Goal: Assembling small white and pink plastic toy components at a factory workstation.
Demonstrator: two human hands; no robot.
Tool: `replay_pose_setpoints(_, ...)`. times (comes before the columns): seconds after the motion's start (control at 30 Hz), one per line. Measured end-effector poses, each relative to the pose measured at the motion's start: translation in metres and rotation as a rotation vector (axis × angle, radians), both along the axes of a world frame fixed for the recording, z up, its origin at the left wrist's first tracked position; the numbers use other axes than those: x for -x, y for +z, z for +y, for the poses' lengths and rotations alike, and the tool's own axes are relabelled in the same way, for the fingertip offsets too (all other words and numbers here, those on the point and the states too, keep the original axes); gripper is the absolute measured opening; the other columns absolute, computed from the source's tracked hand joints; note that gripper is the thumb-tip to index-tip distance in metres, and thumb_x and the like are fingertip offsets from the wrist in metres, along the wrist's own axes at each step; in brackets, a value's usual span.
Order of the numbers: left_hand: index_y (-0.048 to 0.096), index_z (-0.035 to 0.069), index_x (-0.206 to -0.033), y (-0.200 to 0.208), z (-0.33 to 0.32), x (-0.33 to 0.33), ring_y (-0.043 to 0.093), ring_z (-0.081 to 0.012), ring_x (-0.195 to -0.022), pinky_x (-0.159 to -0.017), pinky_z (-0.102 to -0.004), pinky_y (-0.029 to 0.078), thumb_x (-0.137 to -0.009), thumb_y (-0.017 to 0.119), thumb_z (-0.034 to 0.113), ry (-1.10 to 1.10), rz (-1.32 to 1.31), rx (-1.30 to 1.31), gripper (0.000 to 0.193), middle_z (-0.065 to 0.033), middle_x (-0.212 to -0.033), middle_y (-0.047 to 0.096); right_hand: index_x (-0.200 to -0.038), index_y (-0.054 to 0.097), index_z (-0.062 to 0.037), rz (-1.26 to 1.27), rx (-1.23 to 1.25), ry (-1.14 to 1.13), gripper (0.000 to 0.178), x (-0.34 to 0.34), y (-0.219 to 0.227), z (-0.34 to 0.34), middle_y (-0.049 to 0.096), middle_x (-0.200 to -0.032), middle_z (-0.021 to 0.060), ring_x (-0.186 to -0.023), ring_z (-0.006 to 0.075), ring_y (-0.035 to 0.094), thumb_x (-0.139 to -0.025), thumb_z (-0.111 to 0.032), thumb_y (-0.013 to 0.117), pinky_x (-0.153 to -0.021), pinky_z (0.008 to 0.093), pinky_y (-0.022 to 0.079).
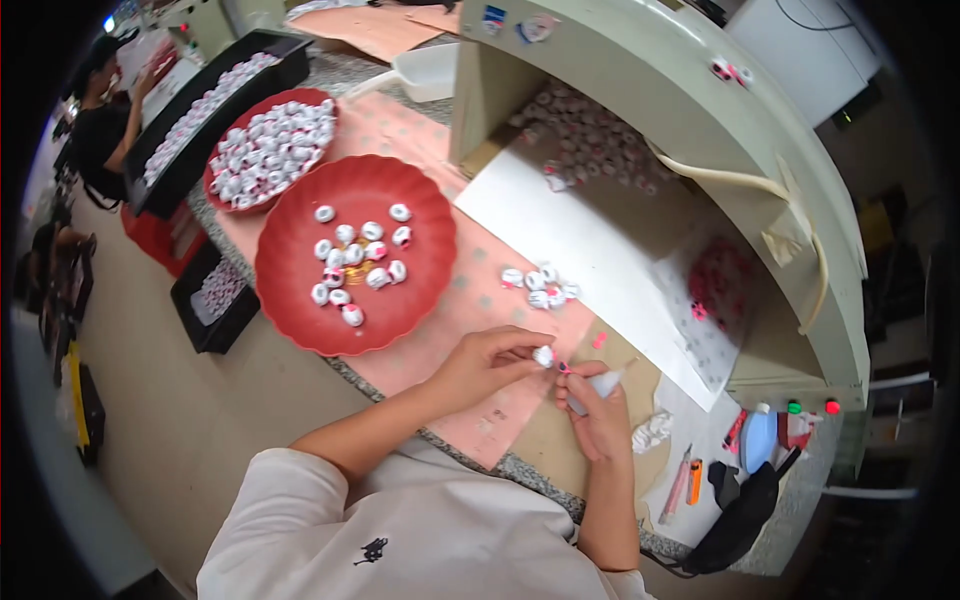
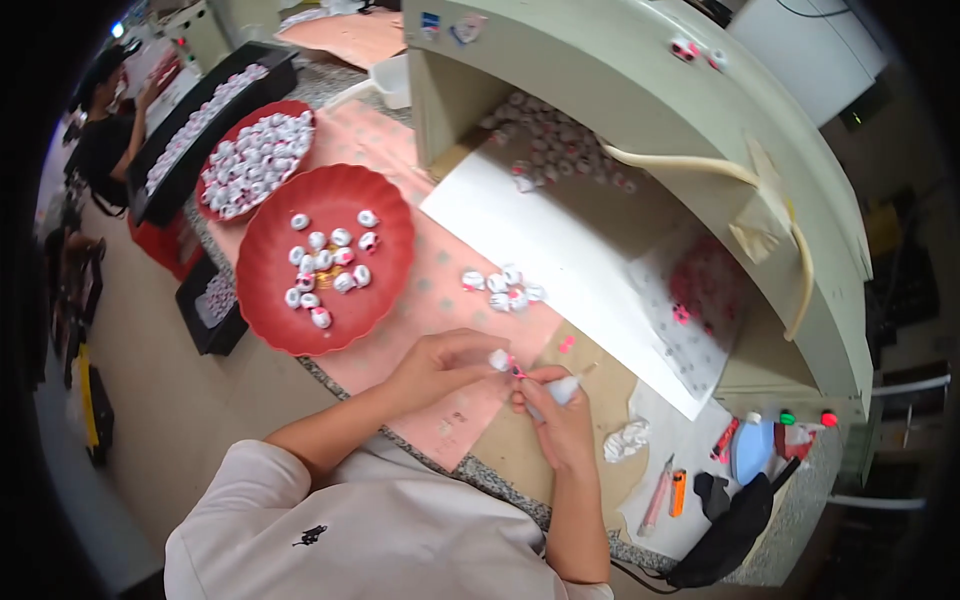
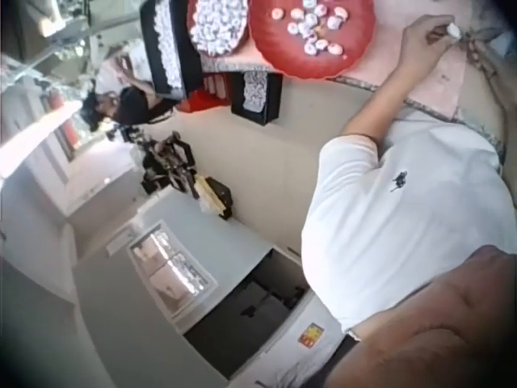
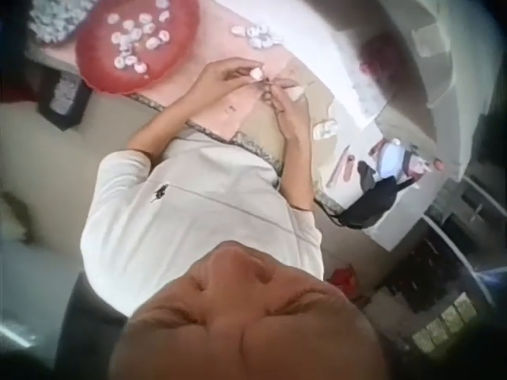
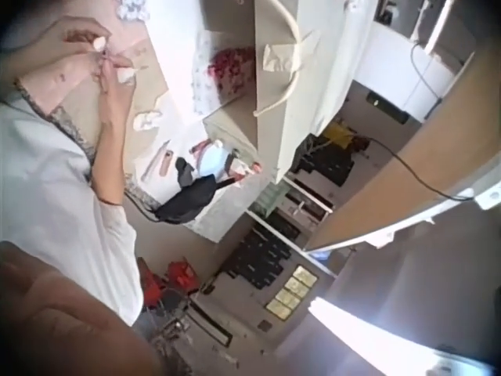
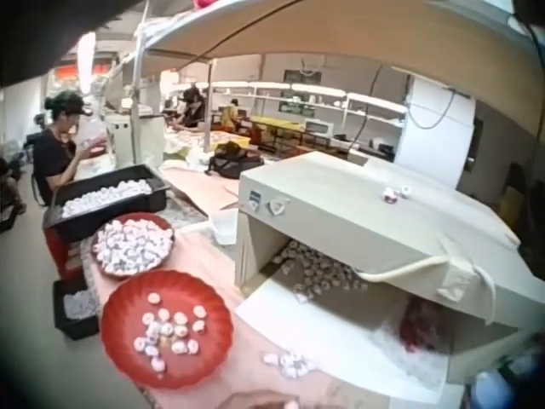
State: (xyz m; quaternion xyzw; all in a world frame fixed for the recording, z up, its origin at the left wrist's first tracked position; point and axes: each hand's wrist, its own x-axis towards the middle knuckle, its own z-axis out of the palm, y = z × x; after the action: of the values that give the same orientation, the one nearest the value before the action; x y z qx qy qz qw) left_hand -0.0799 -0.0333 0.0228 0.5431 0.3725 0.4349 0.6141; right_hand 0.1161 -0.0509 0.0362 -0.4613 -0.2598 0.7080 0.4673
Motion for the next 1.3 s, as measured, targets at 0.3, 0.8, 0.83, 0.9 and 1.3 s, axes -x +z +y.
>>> replay_pose_setpoints(0.3,0.058,0.005,-0.117,-0.008,0.016,-0.031,0.059,-0.0124,-0.094,-0.082,-0.0256,0.051,-0.083,0.059,-0.004,-0.029,-0.005,-0.028,0.035,-0.0057,-0.109,0.056,-0.091,0.056,-0.0020,-0.138,-0.067,0.067,0.007,-0.022,-0.008,0.013,0.063,-0.086,0.0080,-0.074,0.0129,0.060,-0.085,-0.002,0.060,-0.066,0.0254,0.050)
replay_pose_setpoints(0.8,0.060,0.005,-0.115,-0.006,0.025,-0.041,0.056,-0.0133,-0.100,-0.081,-0.0246,0.051,-0.082,0.059,-0.005,-0.054,0.031,-0.030,0.035,-0.0072,-0.113,0.054,-0.086,0.053,-0.0029,-0.229,-0.121,0.069,0.009,-0.029,-0.013,0.020,0.062,-0.081,0.0076,-0.071,0.0134,0.060,-0.084,-0.002,0.062,-0.068,0.0255,0.051)
replay_pose_setpoints(0.83,0.060,0.005,-0.115,-0.007,0.026,-0.041,0.056,-0.0138,-0.100,-0.082,-0.0249,0.051,-0.082,0.059,-0.005,-0.064,0.010,-0.013,0.035,-0.0076,-0.113,0.054,-0.086,0.052,-0.0027,-0.212,-0.145,0.087,0.010,-0.031,-0.015,0.020,0.062,-0.084,0.0073,-0.074,0.0128,0.060,-0.084,-0.002,0.062,-0.069,0.0254,0.051)
replay_pose_setpoints(0.9,0.060,0.004,-0.114,-0.007,0.028,-0.044,0.056,-0.0144,-0.101,-0.084,-0.0258,0.050,-0.082,0.059,-0.005,-0.067,-0.043,0.024,0.033,-0.0078,-0.113,0.055,-0.087,0.052,-0.0025,-0.195,-0.169,0.097,0.011,-0.032,-0.016,0.020,0.061,-0.087,0.0070,-0.078,0.0123,0.060,-0.084,-0.001,0.062,-0.071,0.0252,0.051)
replay_pose_setpoints(1.3,0.058,0.000,-0.108,-0.013,0.037,-0.057,0.056,-0.0163,-0.104,-0.088,-0.0293,0.049,-0.086,0.055,-0.005,-0.151,-0.276,0.200,0.023,-0.0081,-0.111,0.056,-0.099,0.058,-0.0018,-0.229,-0.300,0.083,0.023,-0.043,-0.019,0.030,0.057,-0.098,0.0028,-0.090,0.0108,0.055,-0.079,0.001,0.067,-0.078,0.0243,0.047)
